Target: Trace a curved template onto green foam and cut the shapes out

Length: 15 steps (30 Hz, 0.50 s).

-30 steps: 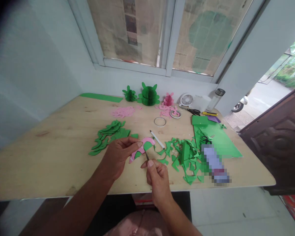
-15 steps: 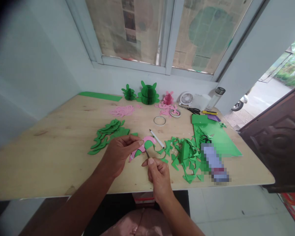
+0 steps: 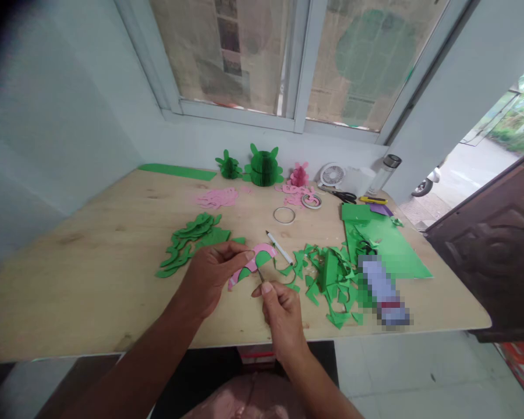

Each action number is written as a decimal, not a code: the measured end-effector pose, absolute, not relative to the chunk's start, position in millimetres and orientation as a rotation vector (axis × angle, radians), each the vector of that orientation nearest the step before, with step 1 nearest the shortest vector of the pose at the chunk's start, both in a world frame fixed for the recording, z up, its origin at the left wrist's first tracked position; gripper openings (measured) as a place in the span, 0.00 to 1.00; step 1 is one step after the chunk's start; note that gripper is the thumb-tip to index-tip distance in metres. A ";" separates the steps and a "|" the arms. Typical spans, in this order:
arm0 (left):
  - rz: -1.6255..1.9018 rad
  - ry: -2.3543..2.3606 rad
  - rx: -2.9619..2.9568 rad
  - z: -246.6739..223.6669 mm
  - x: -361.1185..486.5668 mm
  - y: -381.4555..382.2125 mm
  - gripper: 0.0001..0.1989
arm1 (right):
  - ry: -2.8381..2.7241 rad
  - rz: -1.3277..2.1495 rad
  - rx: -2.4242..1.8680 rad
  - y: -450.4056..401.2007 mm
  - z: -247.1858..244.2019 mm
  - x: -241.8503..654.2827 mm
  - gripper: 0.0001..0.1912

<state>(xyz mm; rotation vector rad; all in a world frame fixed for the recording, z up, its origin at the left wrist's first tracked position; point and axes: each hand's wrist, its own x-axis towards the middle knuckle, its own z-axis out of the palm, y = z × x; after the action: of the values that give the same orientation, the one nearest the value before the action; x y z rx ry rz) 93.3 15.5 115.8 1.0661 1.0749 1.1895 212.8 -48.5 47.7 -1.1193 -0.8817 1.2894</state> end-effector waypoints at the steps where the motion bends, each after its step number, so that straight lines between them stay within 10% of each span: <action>1: 1.193 1.074 1.068 115.4 93.2 15.9 0.06 | -0.884 1.283 -1.124 -48.1 47.1 212.7 0.22; 15: 1.240 1.047 1.036 107.6 93.8 20.6 0.04 | -0.921 1.222 -1.179 -44.6 43.1 211.9 0.22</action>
<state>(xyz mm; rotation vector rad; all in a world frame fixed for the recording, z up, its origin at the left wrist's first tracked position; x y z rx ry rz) 93.8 20.6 107.6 1.0358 1.0471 1.2401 211.9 -44.6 43.1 -1.1788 -0.9206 1.2221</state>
